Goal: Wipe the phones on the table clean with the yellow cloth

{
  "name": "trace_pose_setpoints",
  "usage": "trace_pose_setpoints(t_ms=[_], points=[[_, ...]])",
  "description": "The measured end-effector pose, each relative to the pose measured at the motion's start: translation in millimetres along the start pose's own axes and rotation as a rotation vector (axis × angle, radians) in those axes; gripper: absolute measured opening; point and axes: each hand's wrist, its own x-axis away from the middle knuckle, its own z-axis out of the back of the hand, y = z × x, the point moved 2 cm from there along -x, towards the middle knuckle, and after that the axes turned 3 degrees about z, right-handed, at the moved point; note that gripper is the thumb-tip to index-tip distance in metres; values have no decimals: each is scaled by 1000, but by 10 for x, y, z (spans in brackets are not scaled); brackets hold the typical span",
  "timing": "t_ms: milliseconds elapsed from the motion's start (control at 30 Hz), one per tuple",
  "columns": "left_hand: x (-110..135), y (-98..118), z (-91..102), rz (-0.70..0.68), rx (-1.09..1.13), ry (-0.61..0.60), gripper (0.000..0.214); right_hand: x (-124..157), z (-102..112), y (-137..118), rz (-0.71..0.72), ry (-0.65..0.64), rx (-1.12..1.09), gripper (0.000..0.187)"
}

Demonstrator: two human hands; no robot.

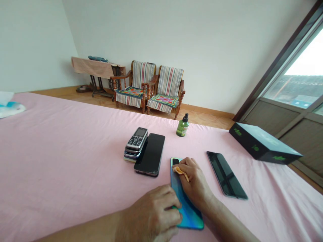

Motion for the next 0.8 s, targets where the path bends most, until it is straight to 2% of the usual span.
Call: trace_pose_setpoints(t_ms=[167, 333, 533, 800], points=[[1, 3, 1, -11, -4, -5, 4, -7, 15, 19, -37, 23, 12, 24], [5, 3, -5, -12, -6, 0, 5, -8, -2, -14, 2, -1, -42, 27], [5, 8, 3, -17, -6, -6, 4, -3, 1, 24, -29, 11, 6, 25], [-4, 10, 0, 1, 2, -2, 6, 5, -12, -45, 38, -26, -35, 27]])
